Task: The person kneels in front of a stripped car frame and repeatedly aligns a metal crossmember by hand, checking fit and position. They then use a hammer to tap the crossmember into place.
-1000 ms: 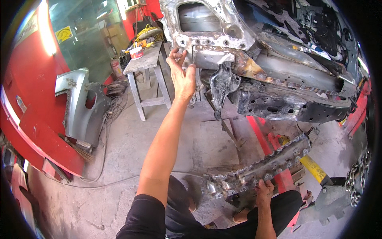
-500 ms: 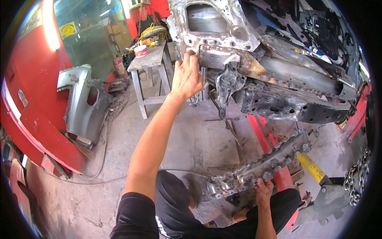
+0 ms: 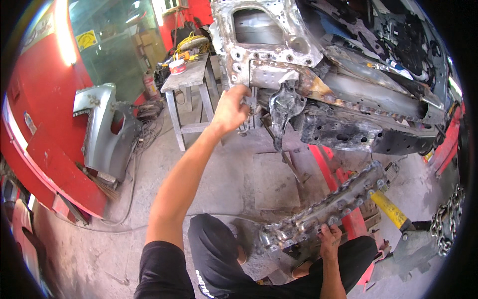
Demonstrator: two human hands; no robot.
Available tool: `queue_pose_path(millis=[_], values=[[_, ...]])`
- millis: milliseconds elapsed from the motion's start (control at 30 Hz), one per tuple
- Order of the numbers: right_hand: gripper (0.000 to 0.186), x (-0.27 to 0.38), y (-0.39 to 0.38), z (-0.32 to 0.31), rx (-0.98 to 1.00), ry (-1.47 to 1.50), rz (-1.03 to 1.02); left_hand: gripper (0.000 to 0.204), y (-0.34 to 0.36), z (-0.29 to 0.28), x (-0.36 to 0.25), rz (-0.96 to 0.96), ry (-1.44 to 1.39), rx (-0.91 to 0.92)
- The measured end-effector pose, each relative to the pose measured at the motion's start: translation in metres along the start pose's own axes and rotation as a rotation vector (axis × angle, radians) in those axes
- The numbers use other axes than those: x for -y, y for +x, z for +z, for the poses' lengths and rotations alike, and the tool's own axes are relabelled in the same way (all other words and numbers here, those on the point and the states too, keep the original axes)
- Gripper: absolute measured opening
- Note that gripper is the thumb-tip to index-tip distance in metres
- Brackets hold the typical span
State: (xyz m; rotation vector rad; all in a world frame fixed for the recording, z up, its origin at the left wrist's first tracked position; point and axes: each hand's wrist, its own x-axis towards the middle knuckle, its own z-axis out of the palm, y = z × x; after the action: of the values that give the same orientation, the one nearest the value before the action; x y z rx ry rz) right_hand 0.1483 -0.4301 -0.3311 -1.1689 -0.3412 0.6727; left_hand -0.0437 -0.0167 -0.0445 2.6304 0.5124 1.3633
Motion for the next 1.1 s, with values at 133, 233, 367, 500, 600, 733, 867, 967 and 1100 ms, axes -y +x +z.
queue_pose_path(millis=[133,233,367,500,600,733,867,967,1100], values=[[0.025,-0.010,0.006,-0.013,0.005,-0.042,0.005,0.022,-0.013,-0.008,0.005,-0.347,-1.472,-0.428],[0.025,-0.006,0.005,-0.012,0.031,-0.049,-0.023,0.023,-0.024,-0.012,-0.013,-0.340,-1.828,-0.423],[0.023,-0.003,0.004,-0.008,0.008,-0.084,0.017,0.026,-0.028,-0.017,-0.022,-0.240,-1.989,-0.366],[0.021,-0.002,0.004,-0.004,0.033,-0.005,0.020,0.025,-0.025,-0.020,-0.022,-0.254,-1.976,-0.404],[0.020,-0.005,0.005,-0.006,0.051,0.014,0.006,0.025,-0.025,-0.019,-0.017,-0.252,-1.911,-0.376],[0.021,-0.012,0.009,-0.008,0.080,0.006,-0.028,0.021,-0.010,-0.022,-0.008,-0.346,-1.742,-0.517],[0.017,-0.004,0.009,-0.005,0.101,-0.015,-0.020,0.025,0.013,-0.021,0.004,-0.337,-1.688,-0.600],[0.012,-0.004,0.002,-0.015,0.116,-0.009,-0.061,0.031,0.021,-0.011,0.013,-0.304,-1.468,-0.684],[0.012,0.007,-0.005,-0.013,0.102,-0.030,-0.050,0.034,0.025,0.018,0.018,-0.260,-1.041,-0.586]])
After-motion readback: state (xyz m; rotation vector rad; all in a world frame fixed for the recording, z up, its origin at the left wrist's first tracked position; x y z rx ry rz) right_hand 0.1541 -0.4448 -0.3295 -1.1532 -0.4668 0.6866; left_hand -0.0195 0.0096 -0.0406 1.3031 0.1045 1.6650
